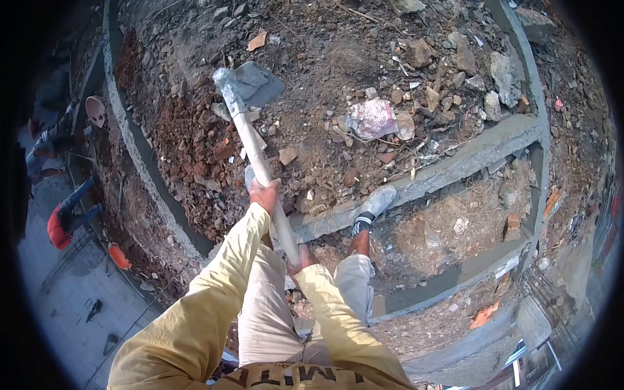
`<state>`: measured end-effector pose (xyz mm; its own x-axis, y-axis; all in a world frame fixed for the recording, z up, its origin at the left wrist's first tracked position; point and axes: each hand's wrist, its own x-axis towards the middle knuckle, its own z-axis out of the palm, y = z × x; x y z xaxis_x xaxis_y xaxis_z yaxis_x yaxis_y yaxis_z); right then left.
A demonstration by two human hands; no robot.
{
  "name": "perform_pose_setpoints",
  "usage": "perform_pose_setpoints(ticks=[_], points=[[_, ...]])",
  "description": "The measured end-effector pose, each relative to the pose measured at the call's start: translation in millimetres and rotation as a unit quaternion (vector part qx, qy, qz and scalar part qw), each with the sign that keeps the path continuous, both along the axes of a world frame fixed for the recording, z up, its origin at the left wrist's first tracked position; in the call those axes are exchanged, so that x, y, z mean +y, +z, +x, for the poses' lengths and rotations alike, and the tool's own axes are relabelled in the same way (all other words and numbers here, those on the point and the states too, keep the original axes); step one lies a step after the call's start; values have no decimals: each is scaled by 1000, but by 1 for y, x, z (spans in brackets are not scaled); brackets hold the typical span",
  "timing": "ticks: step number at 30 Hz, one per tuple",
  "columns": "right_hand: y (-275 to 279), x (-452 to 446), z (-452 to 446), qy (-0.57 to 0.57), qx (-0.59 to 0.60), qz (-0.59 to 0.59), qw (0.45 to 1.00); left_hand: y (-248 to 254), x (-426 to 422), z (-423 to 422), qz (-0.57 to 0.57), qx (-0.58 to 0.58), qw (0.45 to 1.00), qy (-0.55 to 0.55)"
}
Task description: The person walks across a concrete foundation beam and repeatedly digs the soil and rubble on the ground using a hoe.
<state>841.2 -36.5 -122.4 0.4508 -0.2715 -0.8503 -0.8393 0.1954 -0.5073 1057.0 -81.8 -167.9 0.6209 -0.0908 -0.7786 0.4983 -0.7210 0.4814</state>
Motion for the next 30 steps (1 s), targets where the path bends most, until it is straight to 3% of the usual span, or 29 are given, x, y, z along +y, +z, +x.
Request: perform_pose_setpoints(ticks=[2, 4, 8, 9, 11, 12, 13, 14, 15, 16, 17, 19, 21, 22, 23, 26, 30], points=[[-30, -30, 56, 37, -40, -51, 997, 1, -30, 60, -34, -64, 997, 21], [-39, -61, 119, 7, -24, -15, 1000, -12, -53, 114, -9, -131, 991, 8], [-78, -74, 181, 27, -30, -18, 999, -67, -53, 160, 193, -102, 973, -70], [-81, -66, 172, 36, -13, -17, 999, -102, -31, 155, 191, -103, 972, -87], [-77, -36, 132, 47, 25, -6, 999, -84, -20, 107, 232, -86, 968, -44], [-69, -21, 104, 59, 41, -1, 997, -98, 12, 80, 208, -102, 971, -59], [-61, -7, 74, 70, 58, 7, 996, -73, 18, 58, 245, -83, 956, -138], [-52, 5, 45, 79, 74, 14, 994, -80, 39, 36, 255, -32, 955, -149], [-45, 15, 16, 88, 90, 19, 992, -64, 40, 19, 218, 108, 966, -89], [-37, 23, -10, 98, 106, 28, 989, -94, 62, -16, 259, 67, 952, -150], [-32, 31, -34, 107, 122, 40, 986, -77, 56, -39, 321, 41, 925, -198], [-27, 47, -70, 123, 146, 60, 980, -68, 65, -76, 322, 69, 936, -128], [-25, 60, -89, 111, 141, 39, 983, -100, 88, -91, 274, 85, 958, -15], [-17, 67, -93, 93, 139, 45, 985, -62, 71, -83, 257, 83, 963, -15], [-10, 72, -94, 64, 142, 60, 986, -87, 98, -92, 247, 100, 963, -46], [23, 96, -98, -2, 152, 95, 984, -57, 121, -126, 312, 45, 920, -233], [48, 113, -111, -43, 150, 113, 981, -39, 134, -174, 318, 118, 917, -210]])
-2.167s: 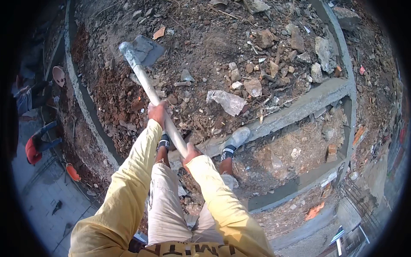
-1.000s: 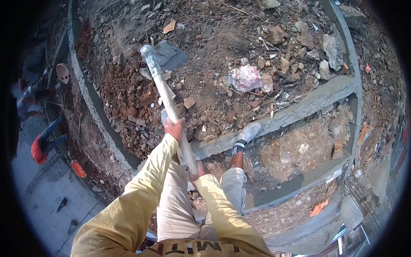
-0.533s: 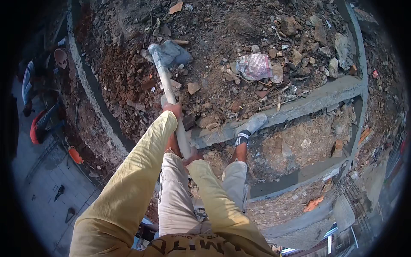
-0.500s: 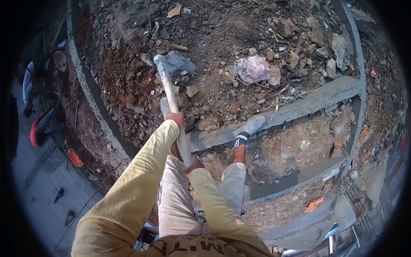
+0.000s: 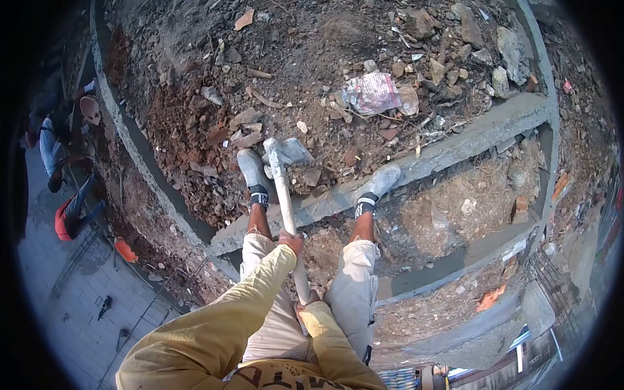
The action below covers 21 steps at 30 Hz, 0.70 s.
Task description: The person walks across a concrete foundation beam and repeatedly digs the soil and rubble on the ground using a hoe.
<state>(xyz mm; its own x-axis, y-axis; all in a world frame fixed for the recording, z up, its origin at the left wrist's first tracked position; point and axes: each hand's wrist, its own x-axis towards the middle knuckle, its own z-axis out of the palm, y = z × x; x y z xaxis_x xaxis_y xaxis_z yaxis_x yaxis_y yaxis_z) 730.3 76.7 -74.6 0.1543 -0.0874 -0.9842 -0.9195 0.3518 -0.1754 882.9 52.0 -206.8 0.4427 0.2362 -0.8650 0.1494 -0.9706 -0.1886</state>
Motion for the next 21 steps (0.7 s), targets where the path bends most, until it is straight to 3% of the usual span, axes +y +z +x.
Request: perform_pose_setpoints(ticks=[2, 6, 8, 10, 12, 14, 16, 17, 18, 21], points=[[-5, -1, -3, -3, -8, -5, 1000, -7, -4, 2, -54, -63, 996, -33], [-34, -43, 21, 18, -74, -57, 995, -6, -50, 65, -212, -106, 966, 100], [-52, -109, 64, 16, -66, 66, 995, 41, -127, 112, -235, -122, 955, 137], [-77, -136, 82, 80, -120, -93, 985, -6, -140, 144, -257, -199, 944, 48], [-85, -170, 99, 37, -151, -119, 981, -4, -188, 162, -245, -226, 942, 45], [-71, -187, 102, -34, -128, -60, 989, -4, -215, 149, -169, -177, 969, 44], [-65, -152, 68, -75, -78, -24, 994, -27, -207, 104, -9, -71, 996, -53], [-55, -136, 52, -80, -44, -18, 996, -23, -188, 80, -42, -45, 995, -82], [-44, -121, 36, -85, -10, -11, 996, 1, -185, 65, -64, -36, 997, -5], [-12, -85, -1, -79, 13, -8, 997, 16, -168, 27, -79, 11, 994, -75]])
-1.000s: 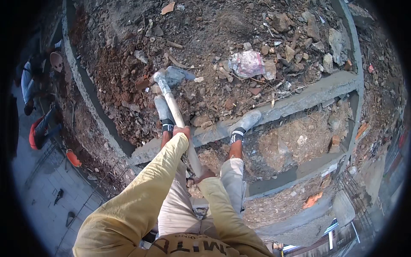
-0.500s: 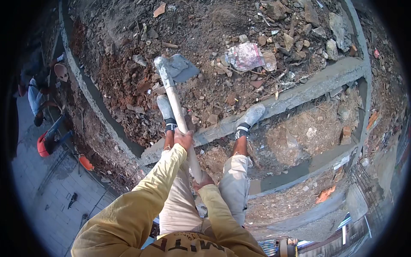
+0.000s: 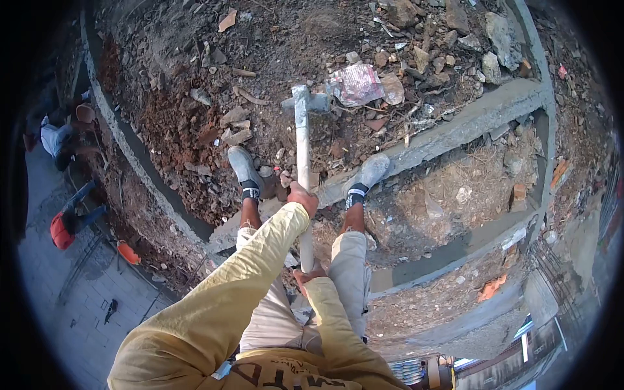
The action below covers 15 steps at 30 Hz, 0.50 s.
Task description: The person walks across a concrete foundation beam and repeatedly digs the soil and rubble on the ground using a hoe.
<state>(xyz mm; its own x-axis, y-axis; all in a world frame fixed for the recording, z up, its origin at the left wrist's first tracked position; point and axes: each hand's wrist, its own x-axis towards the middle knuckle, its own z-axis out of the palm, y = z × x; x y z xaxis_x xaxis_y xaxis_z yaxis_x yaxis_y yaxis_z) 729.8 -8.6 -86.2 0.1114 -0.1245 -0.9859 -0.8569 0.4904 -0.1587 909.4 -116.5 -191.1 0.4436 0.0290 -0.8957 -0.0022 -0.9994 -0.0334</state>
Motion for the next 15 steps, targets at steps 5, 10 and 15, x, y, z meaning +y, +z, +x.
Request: perform_pose_setpoints(ticks=[5, 10, 15], points=[[23, 40, -30, 7, -1, 4, 1000, -21, 51, -53, 4, 35, 999, 15], [-7, 10, 12, 9, -44, -11, 999, -7, 84, -18, -136, -113, 983, 53], [-35, -72, 38, 38, -87, -53, 994, 0, 14, 54, -164, -192, 954, 162]])
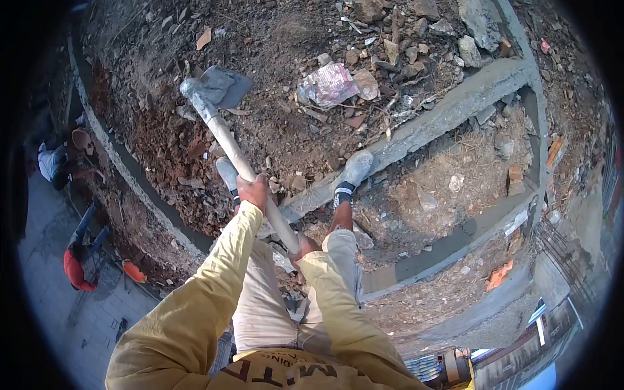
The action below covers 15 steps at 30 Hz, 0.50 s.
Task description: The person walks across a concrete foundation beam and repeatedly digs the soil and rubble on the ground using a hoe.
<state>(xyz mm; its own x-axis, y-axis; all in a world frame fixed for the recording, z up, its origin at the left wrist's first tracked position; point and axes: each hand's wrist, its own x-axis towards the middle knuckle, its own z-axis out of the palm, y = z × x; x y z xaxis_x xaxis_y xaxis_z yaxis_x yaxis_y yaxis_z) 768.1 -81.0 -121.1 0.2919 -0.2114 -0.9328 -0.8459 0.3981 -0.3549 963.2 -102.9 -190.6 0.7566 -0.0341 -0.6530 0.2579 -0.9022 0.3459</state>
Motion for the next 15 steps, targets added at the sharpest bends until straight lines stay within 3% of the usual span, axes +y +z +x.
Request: perform_pose_setpoints(ticks=[2, 4, 6, 8, 10, 14, 15], points=[[-2, -19, -2, -4, -4, -12, 1000, -18, -29, 14, 8, 24, 998, 49], [0, -17, -13, -14, 6, -6, 1000, -85, -8, 6, 146, 78, 986, 0], [3, 18, -31, -33, 26, 10, 999, -67, -11, -29, 267, 79, 958, -72], [13, 47, -43, -52, 38, 31, 997, -5, -26, -35, 213, 100, 969, -77], [26, 66, -52, -62, 42, 44, 996, -8, -15, -48, 236, 81, 962, -113], [41, 82, -68, -73, 43, 50, 995, -53, 43, -88, 237, 208, 935, -165], [43, 82, -70, -72, 41, 51, 995, -47, 52, -111, 210, 132, 951, -186]])
